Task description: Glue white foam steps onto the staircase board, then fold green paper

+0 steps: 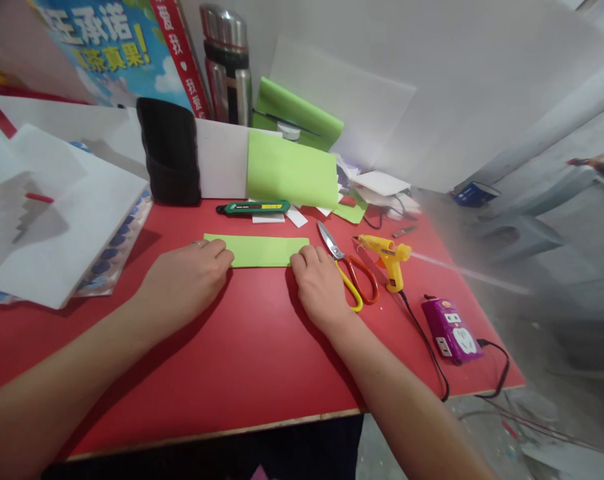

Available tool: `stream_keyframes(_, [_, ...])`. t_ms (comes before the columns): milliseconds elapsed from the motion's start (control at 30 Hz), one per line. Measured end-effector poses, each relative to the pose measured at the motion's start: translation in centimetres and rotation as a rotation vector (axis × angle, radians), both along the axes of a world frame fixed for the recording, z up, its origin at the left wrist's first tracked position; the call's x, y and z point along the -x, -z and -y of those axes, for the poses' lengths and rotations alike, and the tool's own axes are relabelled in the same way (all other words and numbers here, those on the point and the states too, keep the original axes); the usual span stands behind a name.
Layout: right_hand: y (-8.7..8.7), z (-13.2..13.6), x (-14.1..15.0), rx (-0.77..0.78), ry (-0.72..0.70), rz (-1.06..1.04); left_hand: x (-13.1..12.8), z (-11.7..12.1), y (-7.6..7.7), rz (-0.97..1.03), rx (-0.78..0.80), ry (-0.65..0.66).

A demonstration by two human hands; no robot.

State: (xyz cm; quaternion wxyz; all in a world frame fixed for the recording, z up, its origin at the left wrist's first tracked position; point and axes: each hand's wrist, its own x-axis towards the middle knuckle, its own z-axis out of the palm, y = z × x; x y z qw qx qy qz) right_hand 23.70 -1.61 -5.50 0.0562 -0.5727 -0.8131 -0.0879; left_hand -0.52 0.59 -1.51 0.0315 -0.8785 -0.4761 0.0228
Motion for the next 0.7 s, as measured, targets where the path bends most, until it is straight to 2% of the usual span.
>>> stream_keyframes(200, [0.1,-0.2,-0.6,0.03,-0.032,-0.128,0.3,-0.5,-0.1,0.002,0.007,0.018])
stream_keyframes(400, [-0.4,-0.6,-0.9,0.051,-0.071,-0.164,1.1,-1.4,0.3,0.058,0.058,0.034])
stream_keyframes(700, [-0.5,-0.7,-1.1,0.067,-0.045,-0.186,1.2,-1.9,0.0,0.119,0.112,-0.028])
